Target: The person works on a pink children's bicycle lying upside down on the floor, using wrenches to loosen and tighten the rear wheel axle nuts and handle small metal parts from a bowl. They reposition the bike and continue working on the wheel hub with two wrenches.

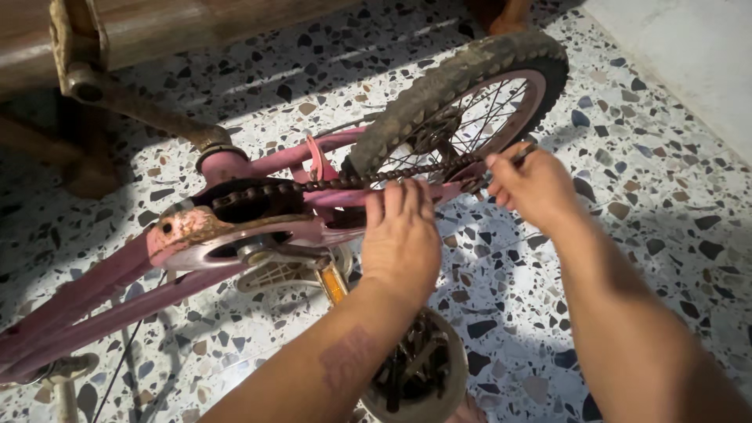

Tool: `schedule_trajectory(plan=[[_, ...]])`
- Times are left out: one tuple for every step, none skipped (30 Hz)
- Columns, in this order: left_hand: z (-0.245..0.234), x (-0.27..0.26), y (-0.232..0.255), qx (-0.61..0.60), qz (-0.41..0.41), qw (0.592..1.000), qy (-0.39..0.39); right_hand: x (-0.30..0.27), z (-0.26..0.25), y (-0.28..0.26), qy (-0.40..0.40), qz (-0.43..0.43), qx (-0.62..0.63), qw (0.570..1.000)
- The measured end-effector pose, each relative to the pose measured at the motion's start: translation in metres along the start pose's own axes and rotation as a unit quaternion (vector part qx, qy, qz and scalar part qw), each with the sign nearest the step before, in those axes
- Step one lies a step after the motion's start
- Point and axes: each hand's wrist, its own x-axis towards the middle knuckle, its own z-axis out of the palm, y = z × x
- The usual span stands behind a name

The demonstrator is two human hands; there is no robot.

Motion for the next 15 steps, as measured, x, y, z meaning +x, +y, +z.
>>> schedule_trajectory(plan=[[0.002, 0.002, -0.005, -0.036, -0.003, 0.998, -0.042, -0.003, 0.004, -0.002, 0.016, -0.010, -0.041, 0.999], [0.003, 0.005, -0.008, -0.073, -0.006, 0.994, -0.083, -0.005, 0.006, -0.005, 0.032, -0.020, -0.082, 0.996], [0.005, 0.007, -0.009, -0.090, -0.017, 0.992, -0.087, -0.005, 0.009, -0.007, 0.033, -0.013, -0.075, 0.997], [0.006, 0.010, -0.008, -0.107, -0.028, 0.990, -0.090, -0.006, 0.009, -0.008, 0.034, -0.007, -0.068, 0.997], [0.006, 0.011, -0.009, -0.122, -0.038, 0.987, -0.095, -0.006, 0.011, -0.009, 0.035, 0.001, -0.059, 0.998], [0.006, 0.010, -0.011, -0.125, -0.033, 0.987, -0.091, -0.005, 0.012, -0.009, 0.030, -0.001, -0.049, 0.998], [0.006, 0.010, -0.011, -0.129, -0.030, 0.987, -0.087, -0.003, 0.011, -0.008, 0.023, -0.004, -0.039, 0.999], [0.007, 0.010, -0.011, -0.132, -0.026, 0.987, -0.082, 0.000, 0.008, -0.006, 0.017, -0.006, -0.030, 0.999], [0.007, 0.009, -0.011, -0.136, -0.027, 0.988, -0.068, 0.004, 0.005, -0.004, 0.013, 0.007, -0.011, 1.000], [0.008, 0.009, -0.012, -0.140, -0.029, 0.988, -0.054, 0.009, 0.001, -0.003, 0.009, 0.020, 0.008, 1.000], [0.010, 0.008, -0.010, -0.145, -0.030, 0.988, -0.041, 0.012, -0.003, 0.001, 0.005, 0.036, 0.026, 0.999], [0.011, 0.006, -0.008, -0.144, -0.024, 0.988, -0.059, 0.012, -0.008, 0.006, -0.005, 0.030, 0.039, 0.999], [0.013, 0.005, -0.008, -0.141, -0.020, 0.987, -0.074, 0.016, -0.009, 0.009, -0.016, 0.020, 0.053, 0.998], [0.015, 0.004, -0.008, -0.138, -0.015, 0.986, -0.090, 0.020, -0.010, 0.012, -0.026, 0.011, 0.067, 0.997], [0.017, 0.003, -0.004, -0.136, -0.014, 0.988, -0.076, 0.021, -0.011, 0.017, -0.028, 0.014, 0.062, 0.998]])
